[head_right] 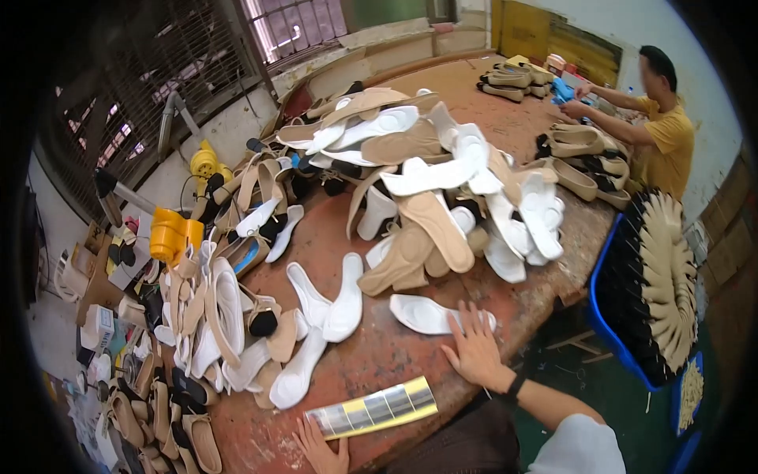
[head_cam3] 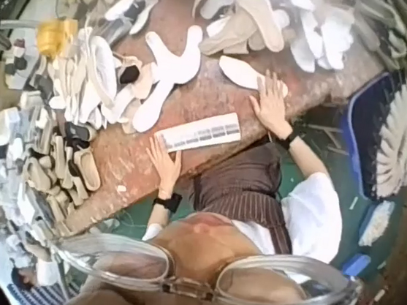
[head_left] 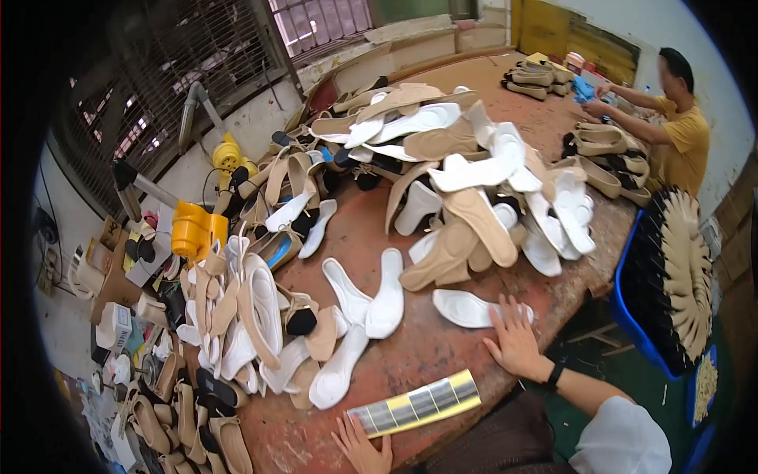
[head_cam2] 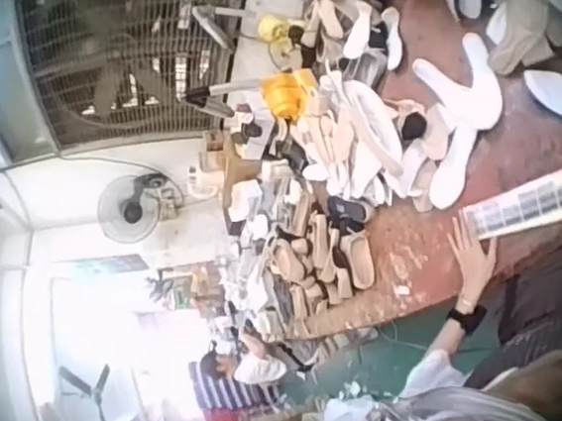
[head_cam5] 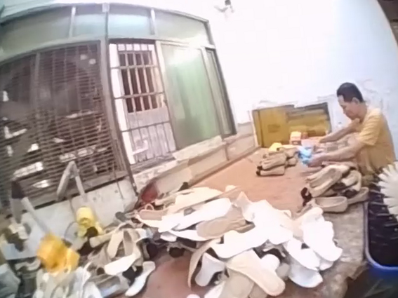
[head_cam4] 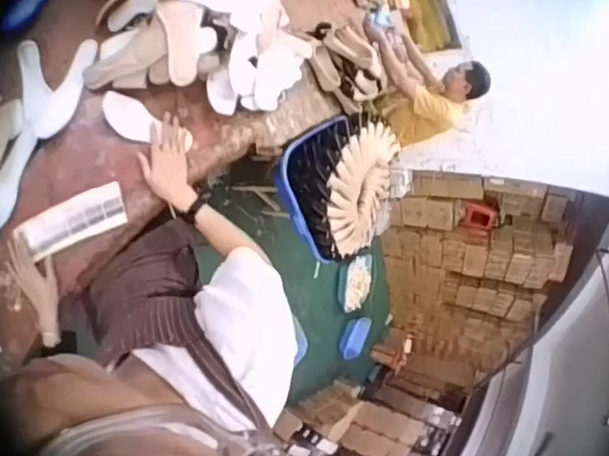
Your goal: Assembling and finishing ballet flat shoes by inserting insoles and cleaning the outer material.
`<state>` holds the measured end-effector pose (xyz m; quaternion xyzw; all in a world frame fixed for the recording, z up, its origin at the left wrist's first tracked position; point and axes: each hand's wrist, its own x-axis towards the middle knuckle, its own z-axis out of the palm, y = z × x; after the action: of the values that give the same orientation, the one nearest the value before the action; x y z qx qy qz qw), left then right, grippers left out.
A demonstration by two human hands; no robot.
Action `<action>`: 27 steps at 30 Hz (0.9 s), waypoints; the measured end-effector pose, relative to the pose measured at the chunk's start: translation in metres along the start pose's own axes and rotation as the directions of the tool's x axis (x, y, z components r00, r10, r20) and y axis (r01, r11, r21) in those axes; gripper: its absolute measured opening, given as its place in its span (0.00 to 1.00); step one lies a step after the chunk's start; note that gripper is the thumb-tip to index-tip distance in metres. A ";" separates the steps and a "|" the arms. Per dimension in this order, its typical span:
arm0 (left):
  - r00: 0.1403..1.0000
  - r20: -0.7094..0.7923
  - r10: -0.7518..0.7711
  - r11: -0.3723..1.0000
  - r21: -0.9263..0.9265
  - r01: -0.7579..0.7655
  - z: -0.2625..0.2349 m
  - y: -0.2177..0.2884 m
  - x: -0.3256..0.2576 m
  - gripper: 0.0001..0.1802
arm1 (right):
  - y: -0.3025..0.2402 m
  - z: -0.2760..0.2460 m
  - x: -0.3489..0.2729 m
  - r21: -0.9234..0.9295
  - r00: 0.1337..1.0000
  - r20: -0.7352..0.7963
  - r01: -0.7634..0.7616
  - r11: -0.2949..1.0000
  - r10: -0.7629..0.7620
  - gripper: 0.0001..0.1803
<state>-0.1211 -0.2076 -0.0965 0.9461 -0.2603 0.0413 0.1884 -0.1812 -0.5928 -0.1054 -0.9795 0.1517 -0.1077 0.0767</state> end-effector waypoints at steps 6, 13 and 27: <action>0.990 0.089 -0.106 0.989 -0.091 0.114 -0.017 0.013 0.016 0.52 | 0.009 -0.001 -0.009 0.159 0.999 0.004 -0.040 0.987 0.040 0.39; 0.940 0.235 -0.247 0.955 -0.102 0.277 -0.008 0.003 0.011 0.55 | 0.017 0.009 -0.012 0.207 0.985 0.171 -0.036 0.978 0.000 0.34; 0.820 0.443 -0.363 0.858 -0.184 0.480 -0.065 0.027 0.079 0.44 | 0.043 -0.087 0.060 0.575 0.884 0.375 0.016 0.818 -0.280 0.37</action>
<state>-0.0658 -0.2418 -0.0131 0.9310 -0.0777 -0.2304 0.2721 -0.1575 -0.6621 -0.0184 -0.9212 0.0134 0.0729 0.3819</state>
